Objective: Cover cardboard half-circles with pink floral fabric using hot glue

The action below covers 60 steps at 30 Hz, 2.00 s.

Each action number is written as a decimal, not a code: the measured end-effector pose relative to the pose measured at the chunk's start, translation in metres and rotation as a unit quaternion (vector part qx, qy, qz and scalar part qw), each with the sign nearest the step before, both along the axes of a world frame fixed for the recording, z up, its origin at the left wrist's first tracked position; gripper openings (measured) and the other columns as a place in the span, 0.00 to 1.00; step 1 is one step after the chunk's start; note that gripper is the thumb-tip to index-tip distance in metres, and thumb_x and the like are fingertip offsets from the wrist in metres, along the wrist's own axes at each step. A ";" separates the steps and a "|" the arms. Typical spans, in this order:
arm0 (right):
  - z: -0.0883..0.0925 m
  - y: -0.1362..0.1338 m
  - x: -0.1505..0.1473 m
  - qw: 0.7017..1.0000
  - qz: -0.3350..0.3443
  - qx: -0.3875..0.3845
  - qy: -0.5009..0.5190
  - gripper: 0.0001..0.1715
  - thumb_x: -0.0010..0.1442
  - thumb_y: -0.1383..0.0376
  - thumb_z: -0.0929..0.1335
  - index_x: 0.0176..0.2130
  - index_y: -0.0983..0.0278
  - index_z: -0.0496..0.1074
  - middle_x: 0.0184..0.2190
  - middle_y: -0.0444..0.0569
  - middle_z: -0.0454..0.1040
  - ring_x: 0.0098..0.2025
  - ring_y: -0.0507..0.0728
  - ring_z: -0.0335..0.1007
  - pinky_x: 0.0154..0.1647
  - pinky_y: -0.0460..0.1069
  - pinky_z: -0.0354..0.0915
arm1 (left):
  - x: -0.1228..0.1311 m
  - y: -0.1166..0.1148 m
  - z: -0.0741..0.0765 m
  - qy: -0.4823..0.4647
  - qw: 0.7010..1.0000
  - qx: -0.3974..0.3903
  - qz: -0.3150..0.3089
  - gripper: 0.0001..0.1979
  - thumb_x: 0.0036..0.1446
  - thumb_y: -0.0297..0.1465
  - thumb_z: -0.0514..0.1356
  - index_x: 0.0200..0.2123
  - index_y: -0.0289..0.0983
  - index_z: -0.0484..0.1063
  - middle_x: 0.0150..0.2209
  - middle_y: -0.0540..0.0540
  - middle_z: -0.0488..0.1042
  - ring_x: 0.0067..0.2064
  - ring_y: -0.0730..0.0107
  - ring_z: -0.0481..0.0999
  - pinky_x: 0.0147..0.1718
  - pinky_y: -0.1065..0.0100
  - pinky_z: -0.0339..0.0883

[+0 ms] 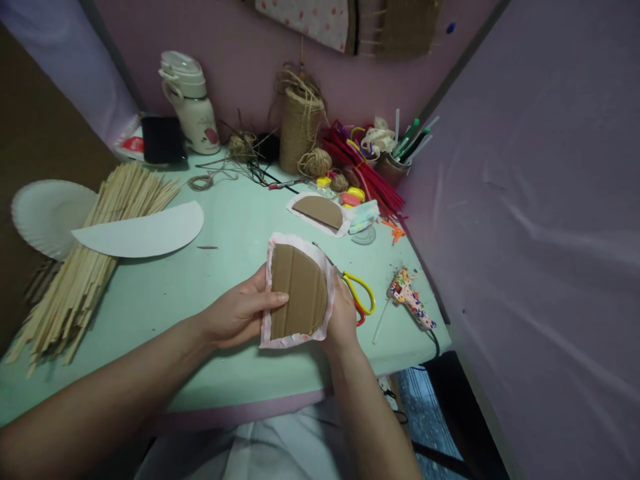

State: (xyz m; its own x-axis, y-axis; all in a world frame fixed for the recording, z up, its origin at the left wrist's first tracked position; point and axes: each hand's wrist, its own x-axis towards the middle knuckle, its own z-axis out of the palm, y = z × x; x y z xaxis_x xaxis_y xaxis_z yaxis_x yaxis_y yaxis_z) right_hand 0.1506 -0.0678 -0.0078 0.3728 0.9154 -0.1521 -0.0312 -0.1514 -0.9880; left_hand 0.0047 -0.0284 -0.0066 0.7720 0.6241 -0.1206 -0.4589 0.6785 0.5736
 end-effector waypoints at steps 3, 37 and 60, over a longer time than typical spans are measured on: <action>0.004 0.003 -0.001 0.993 -0.069 -0.023 0.093 0.34 0.57 0.42 0.64 0.48 0.65 0.73 0.47 0.53 0.79 0.49 0.64 0.75 0.46 0.55 0.71 | 0.002 -0.001 -0.003 0.015 1.000 0.008 0.001 0.30 0.53 0.22 0.62 0.58 0.46 0.62 0.55 0.44 0.73 0.56 0.57 0.72 0.57 0.52 0.64; -0.032 0.003 -0.037 0.952 -0.196 0.157 0.172 0.17 0.55 0.52 0.71 0.29 0.64 0.75 0.26 0.45 0.75 0.34 0.55 0.73 0.42 0.54 0.70 | 0.011 0.001 -0.004 0.003 0.980 0.016 0.198 0.28 0.56 0.25 0.63 0.59 0.47 0.62 0.55 0.47 0.74 0.58 0.60 0.70 0.62 0.50 0.57; -0.038 -0.001 -0.024 0.982 -0.120 0.095 0.107 0.18 0.55 0.52 0.72 0.28 0.65 0.76 0.19 0.40 0.67 0.22 0.49 0.57 0.23 0.45 0.54 | 0.014 0.004 -0.003 0.011 0.970 0.008 0.242 0.28 0.57 0.24 0.61 0.60 0.46 0.60 0.53 0.45 0.74 0.57 0.58 0.72 0.59 0.50 0.62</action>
State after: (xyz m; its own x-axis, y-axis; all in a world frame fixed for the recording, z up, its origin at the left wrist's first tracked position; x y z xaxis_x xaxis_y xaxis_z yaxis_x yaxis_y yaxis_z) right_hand 0.1264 -0.0689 -0.0461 0.5593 0.8245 -0.0860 -0.2536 0.0715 -0.9647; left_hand 0.0185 -0.0249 -0.0096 0.3855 0.9148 -0.1208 -0.7094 0.3775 0.5951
